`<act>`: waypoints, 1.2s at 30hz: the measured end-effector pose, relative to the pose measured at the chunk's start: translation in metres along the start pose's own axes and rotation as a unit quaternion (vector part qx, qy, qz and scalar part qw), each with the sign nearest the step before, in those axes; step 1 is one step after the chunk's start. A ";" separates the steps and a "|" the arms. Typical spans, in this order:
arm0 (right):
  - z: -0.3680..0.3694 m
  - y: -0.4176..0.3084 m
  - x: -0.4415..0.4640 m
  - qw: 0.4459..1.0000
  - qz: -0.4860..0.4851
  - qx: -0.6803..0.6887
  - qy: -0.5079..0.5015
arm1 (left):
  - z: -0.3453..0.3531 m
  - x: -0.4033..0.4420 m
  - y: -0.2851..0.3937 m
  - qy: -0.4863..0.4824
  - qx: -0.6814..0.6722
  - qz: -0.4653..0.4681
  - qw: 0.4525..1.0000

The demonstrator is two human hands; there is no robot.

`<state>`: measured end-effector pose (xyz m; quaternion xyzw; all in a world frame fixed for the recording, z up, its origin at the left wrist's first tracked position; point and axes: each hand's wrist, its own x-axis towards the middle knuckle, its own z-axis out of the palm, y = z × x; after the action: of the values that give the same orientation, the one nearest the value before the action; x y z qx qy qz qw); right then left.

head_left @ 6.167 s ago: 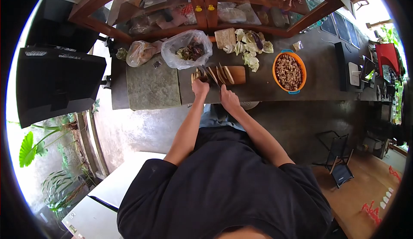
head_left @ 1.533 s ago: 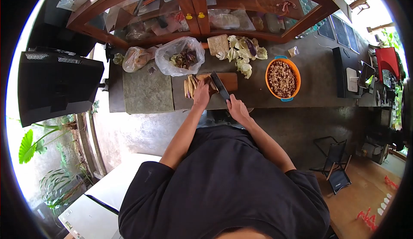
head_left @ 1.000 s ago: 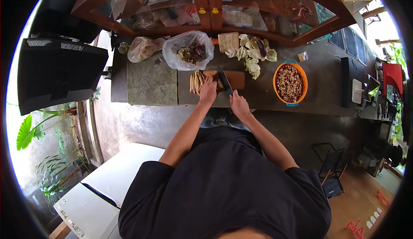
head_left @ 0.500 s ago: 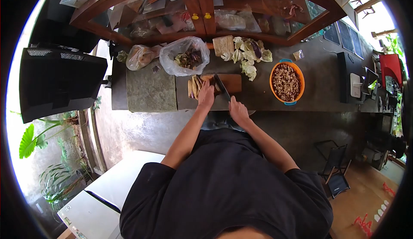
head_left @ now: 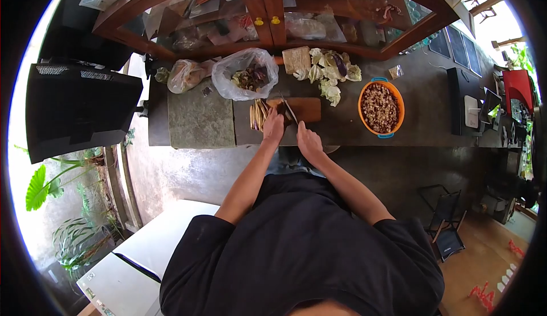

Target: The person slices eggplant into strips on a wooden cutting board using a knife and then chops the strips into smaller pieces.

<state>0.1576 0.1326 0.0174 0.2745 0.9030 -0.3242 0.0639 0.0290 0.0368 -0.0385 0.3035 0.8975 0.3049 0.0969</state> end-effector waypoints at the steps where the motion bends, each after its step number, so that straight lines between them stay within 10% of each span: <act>1: 0.000 0.006 -0.009 1.000 -0.005 0.001 0.003 | 0.005 -0.003 -0.006 0.011 -0.005 -0.005 1.000; 20: -0.008 0.038 -0.043 0.999 -0.026 0.018 0.011 | -0.011 0.002 0.010 -0.020 -0.083 -0.080 0.993; 22: -0.015 0.046 -0.064 1.000 -0.015 -0.004 -0.013 | -0.022 0.003 0.014 -0.072 0.050 0.063 0.994; 36: -0.035 0.057 -0.084 0.997 0.012 -0.044 -0.058 | -0.016 0.002 0.012 -0.033 0.037 0.082 0.995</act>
<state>0.2610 0.1520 0.0380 0.2629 0.9077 -0.2991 0.1321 0.0275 0.0377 -0.0179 0.3893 0.8765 0.2686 0.0899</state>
